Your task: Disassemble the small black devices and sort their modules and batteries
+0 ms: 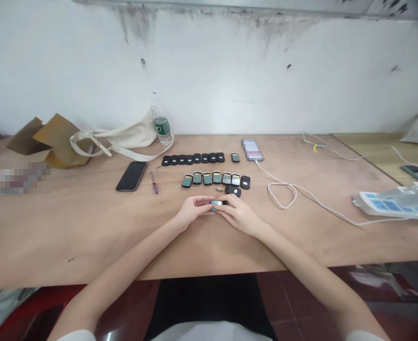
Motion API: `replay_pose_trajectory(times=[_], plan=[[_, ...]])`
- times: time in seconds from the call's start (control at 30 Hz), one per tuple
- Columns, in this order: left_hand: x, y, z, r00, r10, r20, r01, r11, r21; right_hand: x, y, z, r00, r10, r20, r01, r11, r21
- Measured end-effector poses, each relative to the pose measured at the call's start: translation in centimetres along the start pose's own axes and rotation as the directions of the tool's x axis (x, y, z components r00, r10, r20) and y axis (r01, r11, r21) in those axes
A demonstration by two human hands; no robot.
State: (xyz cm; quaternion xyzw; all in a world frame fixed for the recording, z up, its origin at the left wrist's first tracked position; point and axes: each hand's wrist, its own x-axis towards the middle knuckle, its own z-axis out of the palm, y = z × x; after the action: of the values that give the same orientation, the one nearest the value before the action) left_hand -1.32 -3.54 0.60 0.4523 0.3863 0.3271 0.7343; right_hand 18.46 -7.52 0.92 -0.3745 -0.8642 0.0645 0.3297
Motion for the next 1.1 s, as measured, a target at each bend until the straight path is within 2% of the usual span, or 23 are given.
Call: replay_pose_trajectory(times=[0.17,0.23,0.3,0.37,0.43,0.5,0.53,0.6,0.73,0.9,1.1], plan=[[0.0,-0.1,-0.1,1.0,0.01,0.003,-0.01,1.0,0.009,0.1,-0.2,0.2,0.994,0.106,-0.032,-0.1,0.984,0.148],[0.0,0.0,-0.1,1.0,0.007,0.009,-0.007,1.0,0.003,0.3,-0.4,0.3,0.982,0.188,-0.029,-0.176,0.956,0.235],[0.0,0.1,-0.1,1.0,0.005,0.002,-0.005,1.0,-0.004,0.4,-0.4,0.5,0.951,0.31,-0.015,-0.284,0.89,0.356],[-0.1,0.2,0.1,1.0,0.006,-0.01,-0.006,1.0,0.0,0.6,-0.3,0.8,0.891,0.453,0.023,-0.398,0.757,0.518],[-0.1,0.2,0.2,1.0,0.018,-0.015,-0.017,1.0,0.019,0.6,-0.1,1.0,0.807,0.579,0.119,-0.496,0.553,0.669],[0.0,0.1,0.3,0.999,0.047,-0.016,-0.046,0.997,0.06,0.7,0.2,1.1,0.715,0.657,0.239,-0.569,0.348,0.745],[0.1,0.0,0.3,0.997,0.07,-0.019,-0.068,0.994,0.089,0.8,0.3,1.1,0.681,0.676,0.283,-0.592,0.28,0.756],[0.3,-0.2,0.3,0.992,0.12,-0.024,-0.116,0.982,0.146,0.9,0.3,1.0,0.649,0.69,0.319,-0.606,0.216,0.765],[0.8,-0.5,0.4,0.983,0.182,-0.016,-0.175,0.965,0.197,1.0,0.3,0.9,0.66,0.687,0.303,-0.572,0.198,0.796],[1.6,-0.5,0.3,0.986,0.164,-0.019,-0.157,0.969,0.191,1.1,0.8,1.4,0.699,0.66,0.275,-0.521,0.207,0.828],[2.2,0.6,0.1,0.989,0.136,-0.055,-0.129,0.985,0.114,1.6,1.3,1.0,0.719,0.612,0.329,-0.417,0.0,0.909]])
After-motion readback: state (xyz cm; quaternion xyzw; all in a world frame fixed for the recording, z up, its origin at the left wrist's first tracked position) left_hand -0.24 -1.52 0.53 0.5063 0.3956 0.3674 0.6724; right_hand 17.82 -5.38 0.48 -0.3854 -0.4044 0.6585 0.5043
